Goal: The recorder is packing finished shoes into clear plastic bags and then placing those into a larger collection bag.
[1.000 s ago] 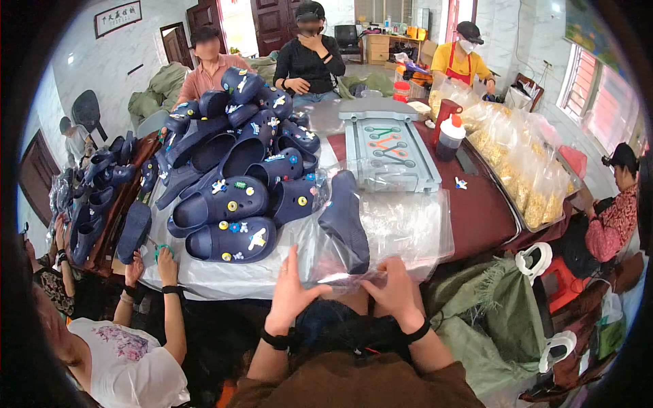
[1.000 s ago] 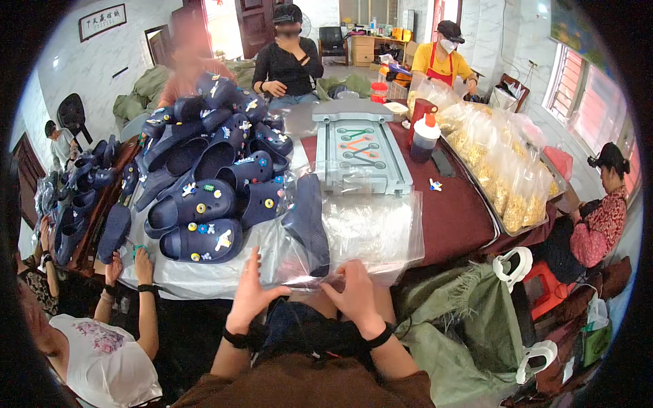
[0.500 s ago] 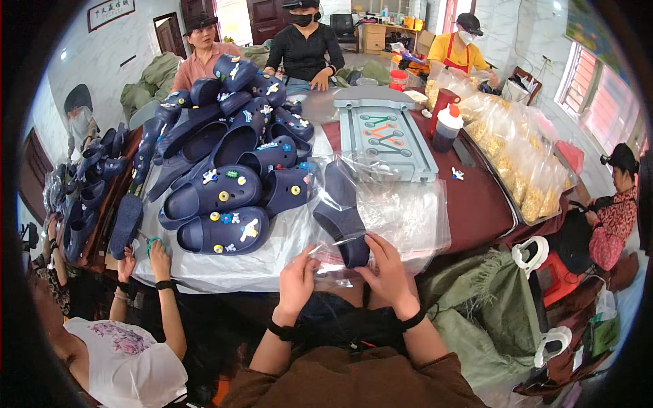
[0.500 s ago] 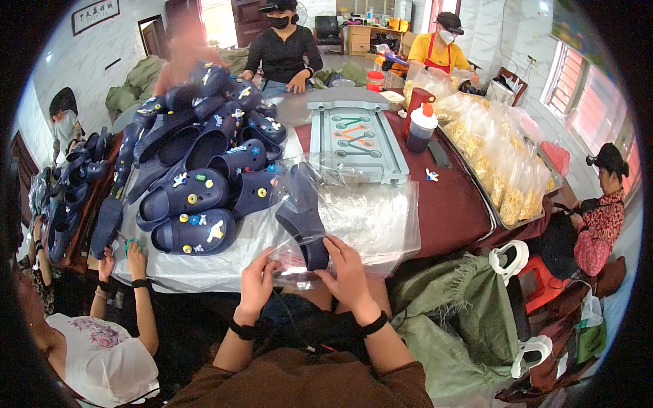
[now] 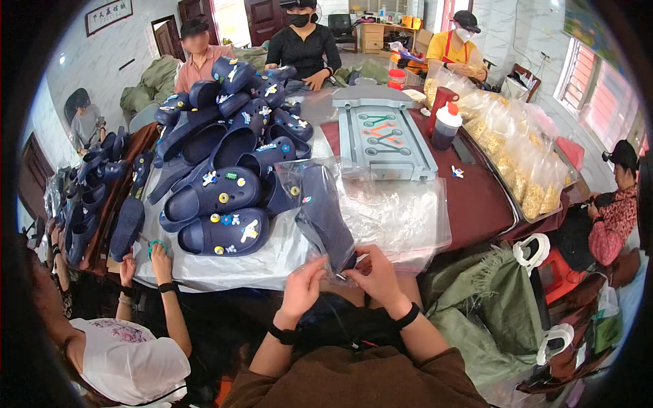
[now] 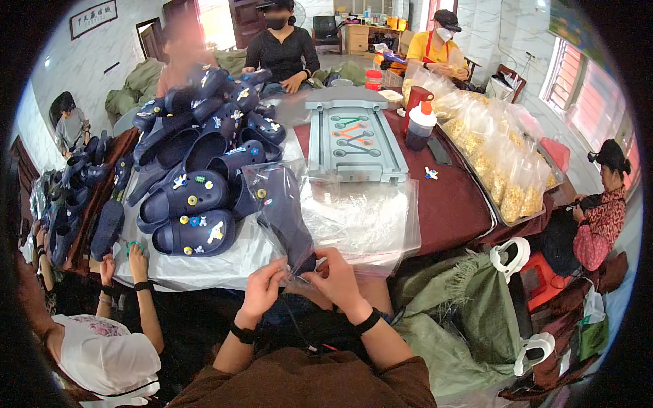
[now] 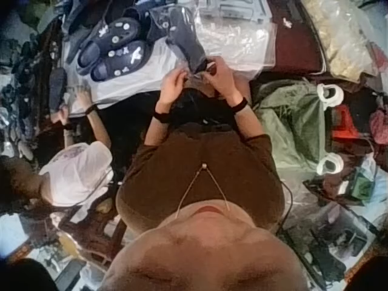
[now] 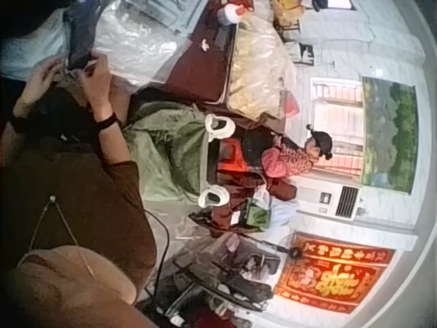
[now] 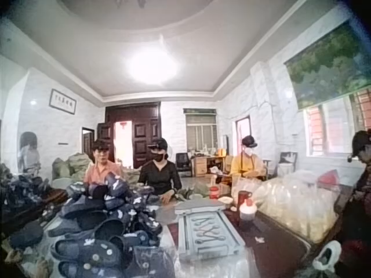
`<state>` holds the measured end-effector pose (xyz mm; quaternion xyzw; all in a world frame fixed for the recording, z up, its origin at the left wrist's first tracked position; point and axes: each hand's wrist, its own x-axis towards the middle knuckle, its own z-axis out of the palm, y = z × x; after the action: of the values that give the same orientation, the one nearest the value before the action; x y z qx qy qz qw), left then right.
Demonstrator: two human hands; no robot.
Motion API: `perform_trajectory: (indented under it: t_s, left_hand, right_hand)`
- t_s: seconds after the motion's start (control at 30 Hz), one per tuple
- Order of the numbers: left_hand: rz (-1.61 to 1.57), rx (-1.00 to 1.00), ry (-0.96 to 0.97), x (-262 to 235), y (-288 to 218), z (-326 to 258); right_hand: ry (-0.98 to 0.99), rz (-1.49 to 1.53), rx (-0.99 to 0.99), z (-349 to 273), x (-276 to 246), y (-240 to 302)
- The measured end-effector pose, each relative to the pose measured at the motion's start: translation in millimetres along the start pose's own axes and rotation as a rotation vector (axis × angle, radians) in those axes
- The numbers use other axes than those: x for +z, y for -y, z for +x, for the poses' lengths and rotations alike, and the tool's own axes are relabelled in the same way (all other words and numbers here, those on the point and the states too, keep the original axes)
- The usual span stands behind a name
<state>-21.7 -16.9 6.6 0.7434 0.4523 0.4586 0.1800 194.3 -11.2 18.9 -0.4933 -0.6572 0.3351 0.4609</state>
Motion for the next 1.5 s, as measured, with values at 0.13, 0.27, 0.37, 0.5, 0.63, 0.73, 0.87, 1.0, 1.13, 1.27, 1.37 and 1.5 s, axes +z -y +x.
perform_trajectory:
  t_s: [0.13, 0.27, 0.37, 0.5, 0.63, 0.73, 0.87, 1.0, 1.13, 1.27, 1.37, 1.5]
  left_hand:
    - [-0.120, -0.192, 0.107, -7.7, 3.5, -3.6]
    - [-0.013, -0.107, 0.124, -13.4, -0.5, -2.4]
    - [-0.102, -0.094, 0.120, -23.1, -0.2, -2.9]
    - [-0.053, -0.030, 0.149, -28.7, 8.9, -3.3]
    - [-0.005, -0.038, 0.156, -28.3, 7.7, -7.2]
    - [0.015, -0.045, 0.152, -29.5, 8.8, -7.4]
    - [0.154, -0.089, -0.031, -24.2, -13.8, 0.7]
    - [0.139, -0.087, -0.042, -14.0, -19.1, 13.1]
    - [0.186, -0.156, 0.069, -0.9, -13.3, 12.4]
    - [0.168, -0.218, 0.126, 4.5, -14.1, 8.3]
    - [0.289, -0.037, 0.014, 9.8, -30.7, 13.4]
    - [0.288, 0.143, 0.092, 14.7, -43.4, 29.8]
  right_hand:
    - [-0.017, -0.299, -0.331, 4.6, 1.5, 14.7]
    - [0.069, -0.451, -0.490, 12.5, 10.7, 6.0]
    - [0.111, -0.358, -0.361, 12.0, 17.0, 8.3]
    - [0.054, -0.284, -0.253, 11.2, 30.0, 11.8]
    - [-0.105, -0.316, -0.367, 14.9, 36.7, 5.4]
    - [0.060, -0.262, -0.207, 10.9, 29.2, 10.5]
    - [0.117, -0.209, -0.209, 10.3, 13.5, 15.0]
    - [0.015, -0.174, -0.158, -5.2, -1.0, 14.6]
    - [-0.281, -0.146, 0.025, -12.5, -27.7, 36.7]
    - [-0.555, -0.562, -0.288, 7.2, -41.2, 41.9]
    - [-0.488, -0.597, -0.149, 19.3, -39.4, 8.2]
    - [-0.243, -0.253, 0.216, 28.4, -34.2, -26.7]
